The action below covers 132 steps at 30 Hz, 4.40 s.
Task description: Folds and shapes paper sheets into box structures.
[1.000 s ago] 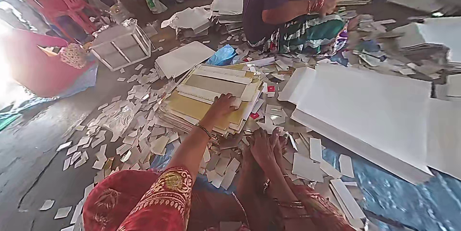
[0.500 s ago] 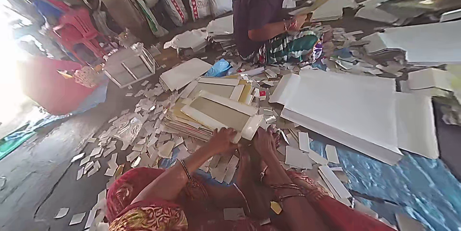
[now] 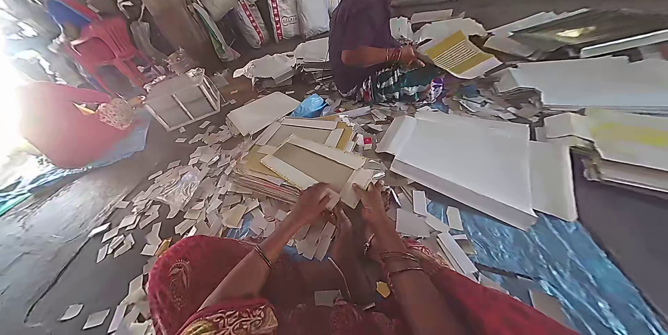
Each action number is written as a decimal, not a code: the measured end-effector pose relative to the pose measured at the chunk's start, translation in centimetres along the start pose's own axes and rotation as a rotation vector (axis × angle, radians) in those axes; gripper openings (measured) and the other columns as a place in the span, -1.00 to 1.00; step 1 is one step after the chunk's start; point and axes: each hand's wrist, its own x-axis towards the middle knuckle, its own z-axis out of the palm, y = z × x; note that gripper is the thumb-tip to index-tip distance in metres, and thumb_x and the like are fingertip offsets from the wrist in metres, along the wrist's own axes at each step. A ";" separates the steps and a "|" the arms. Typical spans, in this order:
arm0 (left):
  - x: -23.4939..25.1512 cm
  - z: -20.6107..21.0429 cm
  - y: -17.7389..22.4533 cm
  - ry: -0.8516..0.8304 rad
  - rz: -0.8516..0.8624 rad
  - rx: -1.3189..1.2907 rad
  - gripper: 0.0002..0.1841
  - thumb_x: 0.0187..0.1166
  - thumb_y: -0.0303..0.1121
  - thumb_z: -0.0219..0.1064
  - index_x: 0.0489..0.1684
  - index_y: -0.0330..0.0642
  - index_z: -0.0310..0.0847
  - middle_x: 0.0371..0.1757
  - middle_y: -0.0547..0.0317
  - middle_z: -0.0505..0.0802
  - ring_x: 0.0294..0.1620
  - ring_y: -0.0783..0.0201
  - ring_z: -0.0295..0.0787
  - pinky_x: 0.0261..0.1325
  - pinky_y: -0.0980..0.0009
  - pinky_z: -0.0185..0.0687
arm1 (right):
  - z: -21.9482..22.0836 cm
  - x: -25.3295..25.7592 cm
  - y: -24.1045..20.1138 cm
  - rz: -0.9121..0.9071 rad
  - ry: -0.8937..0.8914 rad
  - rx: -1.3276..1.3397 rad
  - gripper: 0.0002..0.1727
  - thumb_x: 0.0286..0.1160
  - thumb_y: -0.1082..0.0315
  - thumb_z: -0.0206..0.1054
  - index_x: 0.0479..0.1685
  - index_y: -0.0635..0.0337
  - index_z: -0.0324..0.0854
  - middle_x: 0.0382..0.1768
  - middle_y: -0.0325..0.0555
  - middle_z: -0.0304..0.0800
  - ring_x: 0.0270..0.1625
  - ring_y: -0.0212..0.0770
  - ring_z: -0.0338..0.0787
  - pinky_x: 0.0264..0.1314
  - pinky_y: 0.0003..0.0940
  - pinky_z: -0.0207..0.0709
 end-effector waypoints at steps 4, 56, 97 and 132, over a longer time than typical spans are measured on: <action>0.6 -2.6 -2.6 0.393 -0.106 -0.352 -0.46 0.76 -0.24 0.15 0.65 -0.36 0.36 0.66 -0.29 0.48 0.69 -0.13 0.37 0.73 0.00 0.25 | 0.5 -1.4 -4.0 -0.069 -0.111 0.220 -0.32 0.68 0.44 0.26 0.77 0.23 0.11 0.53 0.20 0.48 0.43 -0.09 0.65 0.39 -0.17 0.62; -0.6 -8.8 -3.6 0.870 -0.553 -1.309 -0.24 0.58 -0.55 0.21 0.82 -0.09 -0.07 0.50 -0.25 0.51 0.27 -0.08 0.64 0.19 -0.03 0.69 | -1.5 -4.7 -13.2 -0.987 0.044 -0.947 -0.16 0.44 0.24 0.53 0.78 0.09 0.27 0.83 0.16 0.09 0.85 0.39 -0.03 0.75 0.56 -0.19; -5.0 -13.3 1.3 0.596 -0.101 -1.426 -0.81 0.54 -0.60 0.05 -0.09 -0.18 0.53 -0.34 0.15 0.86 -0.30 0.33 0.86 -0.17 0.36 0.84 | -1.1 -6.1 -14.7 -0.670 -0.069 -0.891 -0.37 0.80 0.29 0.05 0.86 0.02 0.13 0.16 0.33 0.79 0.15 0.36 0.80 0.24 0.34 0.56; -5.5 -20.0 -0.1 1.404 0.055 -0.099 0.16 0.35 -0.06 0.57 0.87 -0.35 -0.22 0.84 -0.33 0.10 0.83 -0.14 0.04 0.80 -0.02 0.01 | -2.0 -9.9 -19.3 -0.961 -0.046 -0.472 -0.68 0.52 0.56 0.23 0.20 0.48 0.68 -0.10 0.28 0.85 0.00 0.06 0.86 0.16 0.05 0.66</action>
